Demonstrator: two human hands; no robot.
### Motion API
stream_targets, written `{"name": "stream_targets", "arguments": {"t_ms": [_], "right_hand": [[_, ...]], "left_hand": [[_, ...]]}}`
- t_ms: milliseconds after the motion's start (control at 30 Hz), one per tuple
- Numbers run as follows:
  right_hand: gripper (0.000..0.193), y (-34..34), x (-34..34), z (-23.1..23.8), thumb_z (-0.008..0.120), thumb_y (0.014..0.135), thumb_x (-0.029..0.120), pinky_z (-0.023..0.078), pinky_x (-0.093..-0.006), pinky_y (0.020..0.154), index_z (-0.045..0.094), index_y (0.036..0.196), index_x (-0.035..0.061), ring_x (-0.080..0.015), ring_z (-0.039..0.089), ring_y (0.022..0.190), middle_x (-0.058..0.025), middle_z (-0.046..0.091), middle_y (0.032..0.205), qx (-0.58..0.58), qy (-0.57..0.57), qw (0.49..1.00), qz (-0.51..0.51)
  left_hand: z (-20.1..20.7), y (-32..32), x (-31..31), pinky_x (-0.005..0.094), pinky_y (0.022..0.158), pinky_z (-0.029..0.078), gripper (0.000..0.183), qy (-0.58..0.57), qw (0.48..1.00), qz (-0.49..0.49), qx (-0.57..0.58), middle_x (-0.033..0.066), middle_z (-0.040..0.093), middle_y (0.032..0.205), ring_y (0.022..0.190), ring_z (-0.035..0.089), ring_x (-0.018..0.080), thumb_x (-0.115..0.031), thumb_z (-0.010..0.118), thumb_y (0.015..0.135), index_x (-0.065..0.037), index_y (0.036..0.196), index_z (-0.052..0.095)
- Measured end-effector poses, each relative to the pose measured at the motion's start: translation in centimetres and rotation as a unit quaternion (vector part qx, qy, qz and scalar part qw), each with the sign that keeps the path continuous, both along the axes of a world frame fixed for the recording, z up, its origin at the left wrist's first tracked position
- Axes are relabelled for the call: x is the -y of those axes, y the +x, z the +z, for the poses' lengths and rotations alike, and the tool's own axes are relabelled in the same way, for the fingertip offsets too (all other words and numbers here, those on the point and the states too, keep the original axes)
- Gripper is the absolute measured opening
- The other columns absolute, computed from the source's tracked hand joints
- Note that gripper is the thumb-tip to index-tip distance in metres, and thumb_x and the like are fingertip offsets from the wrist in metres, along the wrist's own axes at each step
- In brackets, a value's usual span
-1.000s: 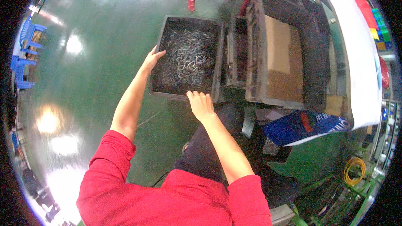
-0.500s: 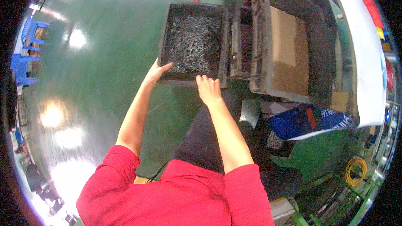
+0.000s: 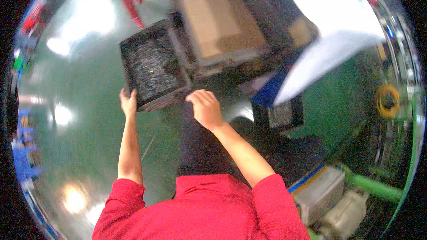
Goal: The person carries a basket of plastic buckles across a facility, then crouches to organize small metal components into different bins on a low shelf.
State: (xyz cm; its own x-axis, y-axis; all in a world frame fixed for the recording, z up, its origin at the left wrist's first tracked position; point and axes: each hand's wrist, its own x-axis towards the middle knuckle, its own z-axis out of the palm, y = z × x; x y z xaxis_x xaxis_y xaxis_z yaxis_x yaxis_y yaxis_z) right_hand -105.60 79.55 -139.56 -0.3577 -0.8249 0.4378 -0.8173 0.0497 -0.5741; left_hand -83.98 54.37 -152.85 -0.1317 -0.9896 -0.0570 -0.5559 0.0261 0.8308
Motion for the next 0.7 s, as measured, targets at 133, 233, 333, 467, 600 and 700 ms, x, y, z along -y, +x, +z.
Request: {"name": "stream_targets", "arguments": {"t_ms": [133,233,333,467,600,700], "right_hand": [[0.019,-5.0,-13.6,-6.6,0.057,0.067,0.005,0.044,-0.0401,0.075,0.059,0.086,0.0051,-0.0319,0.056,0.087,-0.0128,0.059,0.084,0.072,0.190,0.884,-0.421],[0.036,-9.6,-24.3,-13.7,0.063,0.070,0.010,0.033,-0.0443,0.096,0.057,0.105,0.0044,-0.0320,0.050,0.108,-0.0144,0.060,0.100,0.065,0.316,0.737,-0.594],[0.053,-11.3,-30.3,-17.6,0.064,0.074,0.028,0.018,-0.0514,0.105,0.050,0.118,0.0038,-0.0303,0.042,0.120,-0.0156,0.054,0.116,0.037,0.381,0.686,-0.618],[0.077,-13.2,-30.3,-14.4,0.050,0.077,0.063,0.009,-0.0547,0.107,0.047,0.124,0.0027,-0.0289,0.040,0.123,-0.0189,0.050,0.124,0.221,0.544,0.675,-0.447],[0.046,-13.2,-30.4,-15.8,0.050,0.085,0.044,0.038,-0.0476,0.087,0.065,0.091,0.0010,-0.0366,0.058,0.084,-0.0220,0.062,0.080,0.131,0.370,0.718,-0.575],[0.040,-12.4,-33.3,-18.1,0.066,0.077,0.024,0.043,-0.0456,0.077,0.054,0.106,-0.0006,-0.0358,0.056,0.085,-0.0183,0.059,0.090,0.059,0.126,0.553,-0.821]], "left_hand": [[2.7,-3.2,-4.3,0.0376,0.096,0.036,0.051,-0.098,0.993,-0.006,0.070,0.0212,0.048,0.122,0.113,0.046,0.0341,-0.022,0.058,0.083,0.002,0.125,0.041],[1.9,-5.0,-6.2,0.0399,0.092,0.038,0.047,-0.134,0.978,0.012,0.159,0.0239,0.048,0.121,0.109,0.049,0.0373,-0.021,0.052,0.086,0.002,0.125,0.040],[2.1,-6.9,-7.2,0.0418,0.092,0.038,0.050,-0.098,0.979,-0.006,0.178,0.0256,0.048,0.121,0.109,0.048,0.0395,-0.022,0.050,0.087,0.003,0.127,0.035],[1.7,-7.5,-8.1,0.0439,0.090,0.039,0.048,-0.087,0.972,0.011,0.216,0.0272,0.049,0.118,0.105,0.050,0.0417,-0.021,0.047,0.086,0.003,0.126,0.035],[1.2,-8.3,-8.6,0.0448,0.090,0.038,0.047,-0.077,0.968,0.021,0.236,0.0272,0.051,0.115,0.104,0.051,0.0421,-0.018,0.046,0.084,0.003,0.125,0.036],[1.7,-8.6,-9.3,0.0455,0.091,0.037,0.050,-0.062,0.967,0.017,0.248,0.0293,0.050,0.115,0.104,0.050,0.0435,-0.018,0.044,0.081,0.004,0.125,0.034]]}}
